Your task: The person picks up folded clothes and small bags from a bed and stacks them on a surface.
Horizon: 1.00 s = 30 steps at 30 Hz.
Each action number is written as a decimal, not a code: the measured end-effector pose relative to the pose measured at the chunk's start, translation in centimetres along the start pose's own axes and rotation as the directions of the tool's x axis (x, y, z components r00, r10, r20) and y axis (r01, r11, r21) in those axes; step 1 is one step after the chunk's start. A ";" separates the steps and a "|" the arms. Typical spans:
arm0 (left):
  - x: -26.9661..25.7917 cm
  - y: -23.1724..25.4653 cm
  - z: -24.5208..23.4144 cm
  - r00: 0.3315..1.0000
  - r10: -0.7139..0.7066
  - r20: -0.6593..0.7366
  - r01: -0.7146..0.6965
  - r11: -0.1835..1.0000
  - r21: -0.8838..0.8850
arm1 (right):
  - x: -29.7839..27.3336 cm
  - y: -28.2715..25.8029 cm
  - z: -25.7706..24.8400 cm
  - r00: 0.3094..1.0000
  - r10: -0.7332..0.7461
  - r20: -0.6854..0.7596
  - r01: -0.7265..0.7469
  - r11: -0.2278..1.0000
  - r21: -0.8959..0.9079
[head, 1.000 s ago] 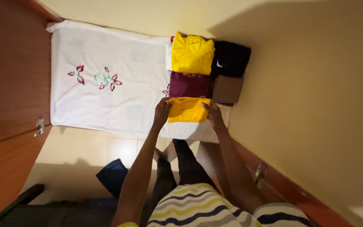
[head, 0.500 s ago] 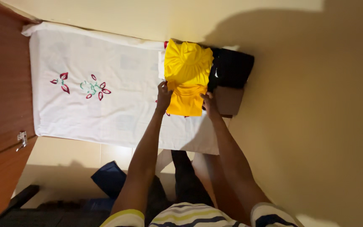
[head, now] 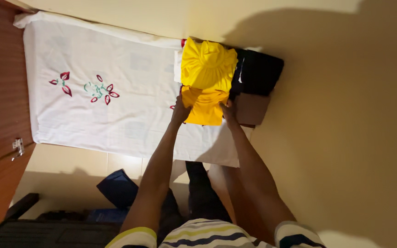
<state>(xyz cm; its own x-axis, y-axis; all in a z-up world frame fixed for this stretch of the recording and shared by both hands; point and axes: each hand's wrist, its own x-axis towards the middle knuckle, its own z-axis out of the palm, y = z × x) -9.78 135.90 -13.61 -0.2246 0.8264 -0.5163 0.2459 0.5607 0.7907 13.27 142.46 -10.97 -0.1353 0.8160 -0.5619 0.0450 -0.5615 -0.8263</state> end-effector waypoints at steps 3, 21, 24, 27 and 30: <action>-0.7 1.1 -0.9 0.993 -0.115 0.007 0.114 0.992 0.058 | -0.2 0.0 0.1 0.999 -0.001 -0.051 0.000 1.000 -0.009; -1.8 0.7 1.8 0.845 0.520 0.122 -0.482 0.646 0.592 | -2.7 -0.4 4.2 0.875 -0.390 0.285 0.412 0.293 -0.863; -2.7 0.8 1.2 0.854 0.500 0.142 -0.485 0.669 0.564 | -3.1 -0.3 3.8 0.862 -0.392 0.323 0.458 0.323 -0.828; -5.1 1.1 0.4 0.874 0.468 0.132 -0.470 0.741 0.481 | -4.8 -0.6 3.9 0.837 -0.409 0.364 0.479 0.226 -0.848; -7.6 1.8 -1.0 0.908 0.405 0.106 -0.408 0.799 0.442 | -7.3 -1.0 5.0 0.778 -0.477 0.409 0.585 0.311 -0.749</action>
<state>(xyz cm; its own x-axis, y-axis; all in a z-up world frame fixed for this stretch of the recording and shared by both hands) -8.59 130.58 -7.92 -0.0048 0.9830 -0.1836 0.7048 0.1336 0.6967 9.24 136.34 -5.85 -0.5320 0.8463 -0.0271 0.6765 0.4055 -0.6148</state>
